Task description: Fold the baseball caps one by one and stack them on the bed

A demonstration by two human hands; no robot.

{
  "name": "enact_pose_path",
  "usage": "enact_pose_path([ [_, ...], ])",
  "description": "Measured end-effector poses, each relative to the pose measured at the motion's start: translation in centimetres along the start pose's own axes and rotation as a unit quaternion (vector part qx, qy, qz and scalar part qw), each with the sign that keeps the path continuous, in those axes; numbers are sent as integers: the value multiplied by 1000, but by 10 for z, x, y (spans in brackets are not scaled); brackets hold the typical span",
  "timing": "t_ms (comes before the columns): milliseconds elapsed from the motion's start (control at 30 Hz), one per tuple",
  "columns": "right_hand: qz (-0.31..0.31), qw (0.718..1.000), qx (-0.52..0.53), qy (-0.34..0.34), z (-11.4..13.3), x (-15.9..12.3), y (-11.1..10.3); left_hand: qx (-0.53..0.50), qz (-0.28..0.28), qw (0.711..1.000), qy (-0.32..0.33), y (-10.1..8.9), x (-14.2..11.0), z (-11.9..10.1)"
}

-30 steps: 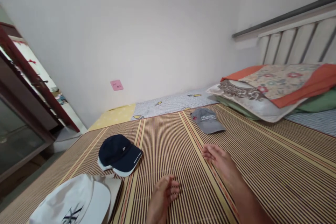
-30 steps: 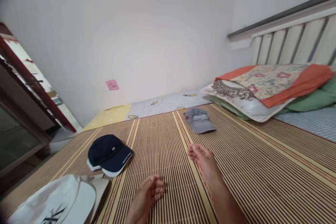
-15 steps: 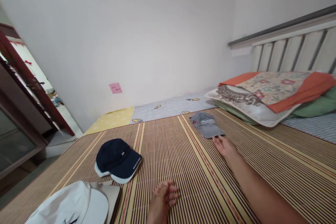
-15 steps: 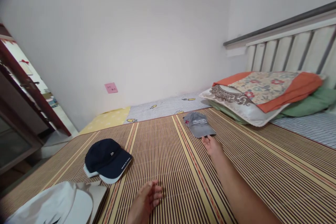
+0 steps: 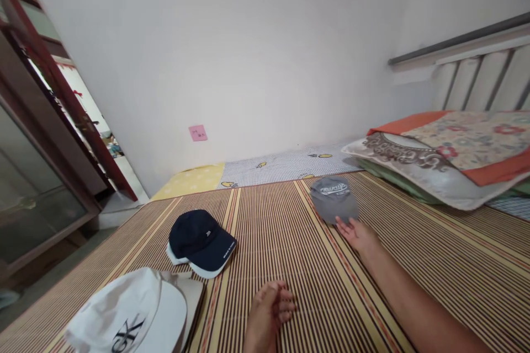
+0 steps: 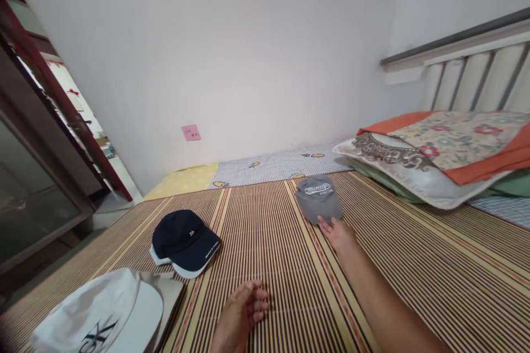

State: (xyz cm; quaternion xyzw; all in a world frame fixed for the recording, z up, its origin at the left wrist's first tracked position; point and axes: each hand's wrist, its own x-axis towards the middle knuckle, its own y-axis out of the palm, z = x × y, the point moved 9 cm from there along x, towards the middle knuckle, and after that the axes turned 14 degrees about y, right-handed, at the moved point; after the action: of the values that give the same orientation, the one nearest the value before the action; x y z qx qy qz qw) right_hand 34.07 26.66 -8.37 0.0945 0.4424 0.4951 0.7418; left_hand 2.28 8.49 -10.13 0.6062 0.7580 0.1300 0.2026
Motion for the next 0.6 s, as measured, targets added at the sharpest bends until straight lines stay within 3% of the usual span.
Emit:
enact_pose_path([
  [167,100,992,-38,65,-61,-57,27,-41,17,998,37,6,-3,-13],
  [333,223,967,-93,79,-113,-117,53,-166,16,980,108,13,-16,-61],
  [467,259,957,-118,58,-140,-131,59,-219,-4,956,197,3,-33,-111],
  [600,260,953,-154,-1,-136,-130,60,-227,-6,952,207,-7,-45,-129],
])
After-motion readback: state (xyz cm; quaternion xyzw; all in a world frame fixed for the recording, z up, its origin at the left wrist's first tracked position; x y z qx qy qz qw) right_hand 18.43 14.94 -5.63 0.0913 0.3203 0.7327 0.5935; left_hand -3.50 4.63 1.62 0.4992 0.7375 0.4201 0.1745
